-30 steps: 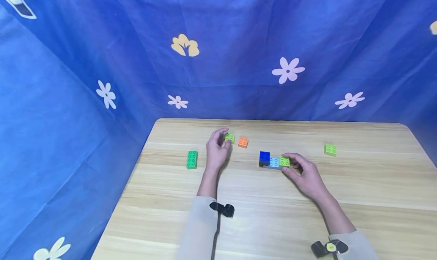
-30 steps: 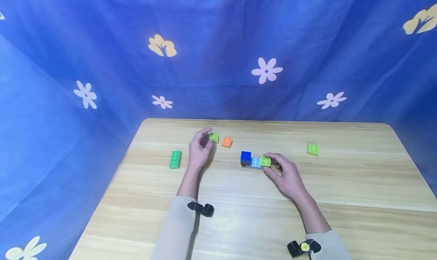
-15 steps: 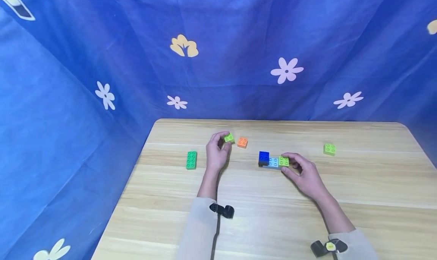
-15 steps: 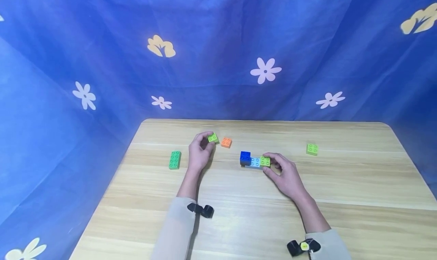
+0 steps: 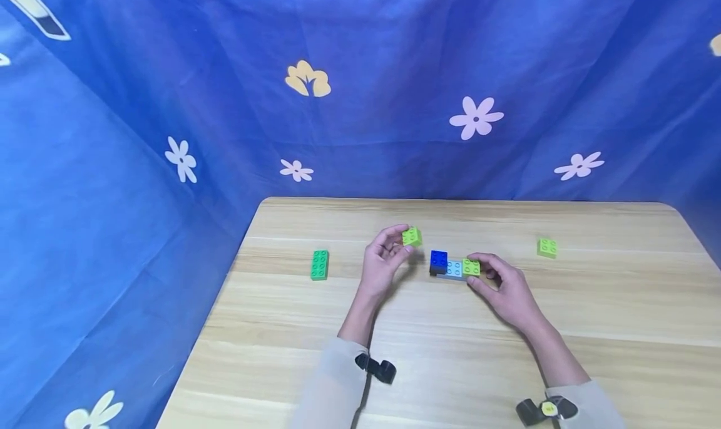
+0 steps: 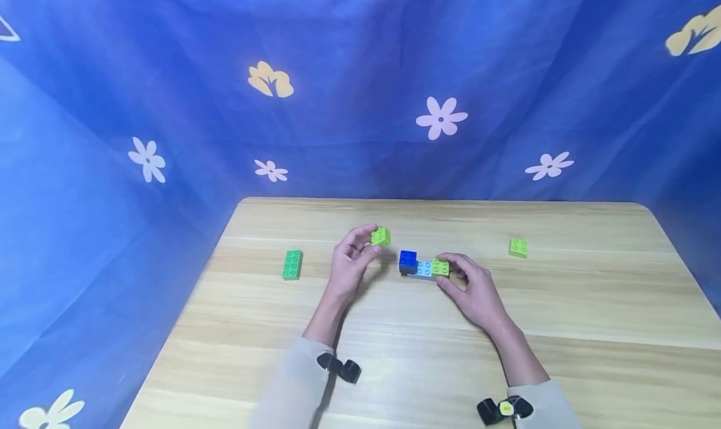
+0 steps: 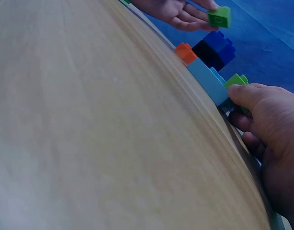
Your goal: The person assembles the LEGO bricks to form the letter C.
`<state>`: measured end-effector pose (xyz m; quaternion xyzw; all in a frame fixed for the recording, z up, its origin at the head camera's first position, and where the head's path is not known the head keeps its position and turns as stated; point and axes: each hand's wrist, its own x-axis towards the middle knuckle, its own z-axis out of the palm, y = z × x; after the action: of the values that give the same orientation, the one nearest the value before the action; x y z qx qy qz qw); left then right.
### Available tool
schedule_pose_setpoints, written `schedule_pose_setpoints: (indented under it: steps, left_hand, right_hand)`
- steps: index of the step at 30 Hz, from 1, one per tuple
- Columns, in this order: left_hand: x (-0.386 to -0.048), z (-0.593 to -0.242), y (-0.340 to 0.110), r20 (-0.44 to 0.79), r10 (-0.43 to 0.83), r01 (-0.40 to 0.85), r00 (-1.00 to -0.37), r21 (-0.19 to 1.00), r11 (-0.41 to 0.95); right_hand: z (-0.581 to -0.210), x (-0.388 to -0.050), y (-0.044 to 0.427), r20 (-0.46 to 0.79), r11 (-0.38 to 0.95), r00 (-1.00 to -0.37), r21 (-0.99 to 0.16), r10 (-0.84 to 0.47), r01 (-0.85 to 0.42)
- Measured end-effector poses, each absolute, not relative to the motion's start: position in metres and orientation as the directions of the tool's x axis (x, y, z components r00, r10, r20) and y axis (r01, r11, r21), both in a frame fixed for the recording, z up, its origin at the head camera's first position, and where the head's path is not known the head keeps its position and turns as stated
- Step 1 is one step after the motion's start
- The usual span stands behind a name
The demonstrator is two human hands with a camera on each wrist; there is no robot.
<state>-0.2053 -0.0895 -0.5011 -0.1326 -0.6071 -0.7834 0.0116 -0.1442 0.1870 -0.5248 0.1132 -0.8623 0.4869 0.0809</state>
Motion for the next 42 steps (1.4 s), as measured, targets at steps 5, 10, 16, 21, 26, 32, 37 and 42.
schedule_pose_setpoints:
  steps: [5,10,16,21,26,32,37,42]
  left_hand:
    - [-0.196,-0.500,-0.072,0.250,0.220,0.189,-0.943,0.945,-0.267]
    - [-0.192,-0.501,-0.061,0.291,0.295,0.228,-0.910,0.946,-0.231]
    - [-0.191,-0.502,-0.056,0.310,0.341,0.266,-0.887,0.949,-0.172]
    - [-0.190,-0.504,-0.056,0.303,0.341,0.273,-0.890,0.953,-0.134]
    - [-0.191,-0.506,-0.055,0.287,0.355,0.265,-0.890,0.958,-0.110]
    - [-0.193,-0.506,-0.053,0.274,0.373,0.263,-0.886,0.961,-0.081]
    - [-0.193,-0.505,-0.052,0.249,0.388,0.250,-0.888,0.967,-0.050]
    - [-0.191,-0.505,-0.051,0.231,0.377,0.240,-0.897,0.970,-0.022]
  right_hand:
    - [-0.523,-0.143,0.190,0.242,0.505,-0.964,-0.821,-0.112,-0.266]
    - [-0.522,-0.144,0.189,0.246,0.513,-0.963,-0.816,-0.111,-0.267]
    - [-0.524,-0.147,0.189,0.255,0.508,-0.961,-0.816,-0.109,-0.275]
    - [-0.525,-0.146,0.188,0.256,0.514,-0.960,-0.813,-0.110,-0.275]
    - [-0.525,-0.145,0.188,0.246,0.517,-0.963,-0.813,-0.110,-0.267]
    - [-0.523,-0.145,0.188,0.243,0.515,-0.964,-0.816,-0.107,-0.263]
    - [-0.523,-0.145,0.189,0.246,0.519,-0.963,-0.813,-0.107,-0.265]
    - [-0.525,-0.145,0.189,0.260,0.515,-0.960,-0.811,-0.104,-0.276]
